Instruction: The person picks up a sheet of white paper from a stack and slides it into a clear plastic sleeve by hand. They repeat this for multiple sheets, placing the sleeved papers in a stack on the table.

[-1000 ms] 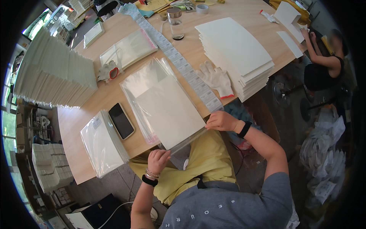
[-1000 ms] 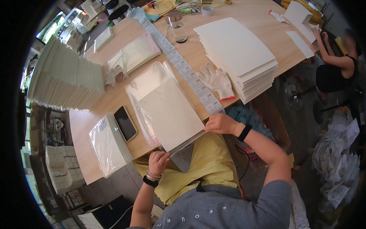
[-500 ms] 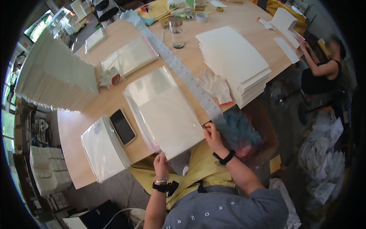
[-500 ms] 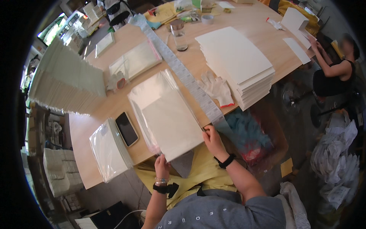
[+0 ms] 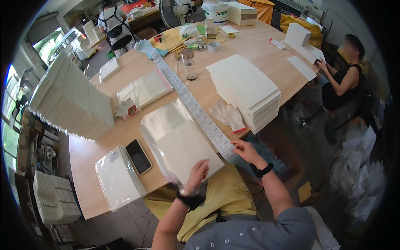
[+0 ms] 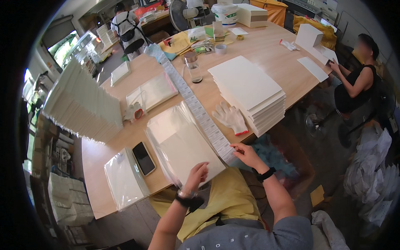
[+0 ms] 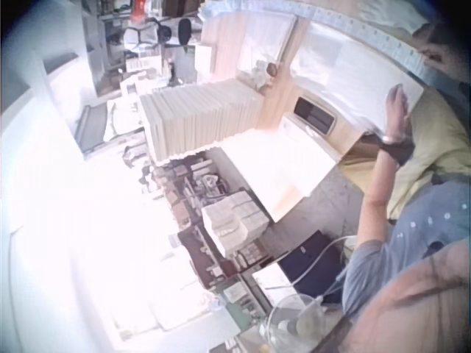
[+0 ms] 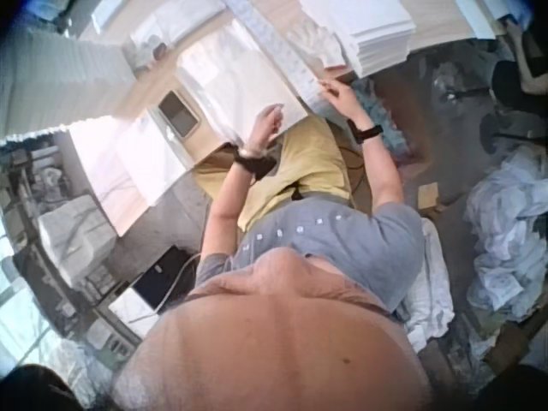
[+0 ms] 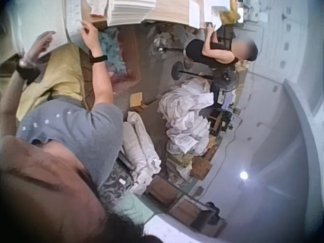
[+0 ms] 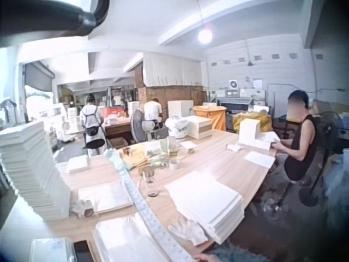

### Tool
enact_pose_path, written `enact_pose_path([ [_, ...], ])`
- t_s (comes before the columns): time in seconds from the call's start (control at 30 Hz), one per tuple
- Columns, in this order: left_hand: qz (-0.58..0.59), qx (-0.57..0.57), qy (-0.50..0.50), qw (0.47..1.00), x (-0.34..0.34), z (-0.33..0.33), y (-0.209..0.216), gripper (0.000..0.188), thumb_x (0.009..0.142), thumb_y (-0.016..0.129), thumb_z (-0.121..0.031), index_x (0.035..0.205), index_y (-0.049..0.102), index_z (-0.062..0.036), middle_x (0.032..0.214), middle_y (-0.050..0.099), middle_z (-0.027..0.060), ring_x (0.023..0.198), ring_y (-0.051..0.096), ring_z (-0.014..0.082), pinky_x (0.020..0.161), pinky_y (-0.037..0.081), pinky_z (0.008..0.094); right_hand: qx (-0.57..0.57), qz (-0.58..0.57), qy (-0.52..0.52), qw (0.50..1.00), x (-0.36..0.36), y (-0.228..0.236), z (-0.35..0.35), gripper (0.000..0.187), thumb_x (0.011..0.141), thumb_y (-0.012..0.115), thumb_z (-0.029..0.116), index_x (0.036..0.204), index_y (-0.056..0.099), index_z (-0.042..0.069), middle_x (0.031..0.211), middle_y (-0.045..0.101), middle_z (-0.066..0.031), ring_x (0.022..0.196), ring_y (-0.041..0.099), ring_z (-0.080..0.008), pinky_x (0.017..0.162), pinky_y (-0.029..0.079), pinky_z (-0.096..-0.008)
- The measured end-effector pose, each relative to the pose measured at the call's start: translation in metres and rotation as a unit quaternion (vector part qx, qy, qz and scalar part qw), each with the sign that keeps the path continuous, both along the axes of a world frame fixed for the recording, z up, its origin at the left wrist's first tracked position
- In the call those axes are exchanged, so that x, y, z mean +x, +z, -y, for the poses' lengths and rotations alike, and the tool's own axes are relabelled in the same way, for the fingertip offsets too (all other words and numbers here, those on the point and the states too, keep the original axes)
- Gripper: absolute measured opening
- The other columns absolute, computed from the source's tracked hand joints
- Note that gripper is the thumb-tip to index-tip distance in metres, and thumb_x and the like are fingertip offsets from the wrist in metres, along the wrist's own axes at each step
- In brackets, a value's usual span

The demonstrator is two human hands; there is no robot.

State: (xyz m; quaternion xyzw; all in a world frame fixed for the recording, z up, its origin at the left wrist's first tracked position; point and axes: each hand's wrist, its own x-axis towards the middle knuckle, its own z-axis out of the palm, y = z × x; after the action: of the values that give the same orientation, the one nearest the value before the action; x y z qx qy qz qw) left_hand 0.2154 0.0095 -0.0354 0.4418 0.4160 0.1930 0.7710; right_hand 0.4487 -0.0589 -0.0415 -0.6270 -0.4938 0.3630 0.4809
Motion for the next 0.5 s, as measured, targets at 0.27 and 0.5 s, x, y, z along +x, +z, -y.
enact_pose_path([
  [0.27, 0.091, -0.237, -0.006, 0.967, 0.087, -0.015, -0.028, 0.033, 0.082, 0.058, -0.027, 0.059, 0.036, -0.0194, 0.048, 0.026, -0.0099, 0.037, 0.021, 0.0032, 0.034, 0.015, 0.0196, 0.105, 0.319, 0.032, 0.941, 0.014, 0.03, 0.016, 0.013, 0.071, 0.062, 0.003, 0.083, 0.063, 0.004, 0.089, 0.06, -0.0097, 0.077, 0.057, -0.0238, 0.072, 0.044, -0.0306],
  [0.5, 0.021, -0.057, -0.004, 0.998, 0.08, -0.018, -0.046, 0.023, 0.084, 0.055, -0.028, 0.081, 0.053, -0.005, 0.061, 0.048, 0.0004, 0.047, 0.044, 0.0105, 0.041, 0.034, 0.0224, 0.221, 0.181, -0.019, 0.958, -0.019, 0.08, -0.024, 0.01, 0.071, 0.062, 0.002, 0.082, 0.062, 0.003, 0.086, 0.059, -0.0092, 0.079, 0.056, -0.0233, 0.069, 0.044, -0.0288],
])
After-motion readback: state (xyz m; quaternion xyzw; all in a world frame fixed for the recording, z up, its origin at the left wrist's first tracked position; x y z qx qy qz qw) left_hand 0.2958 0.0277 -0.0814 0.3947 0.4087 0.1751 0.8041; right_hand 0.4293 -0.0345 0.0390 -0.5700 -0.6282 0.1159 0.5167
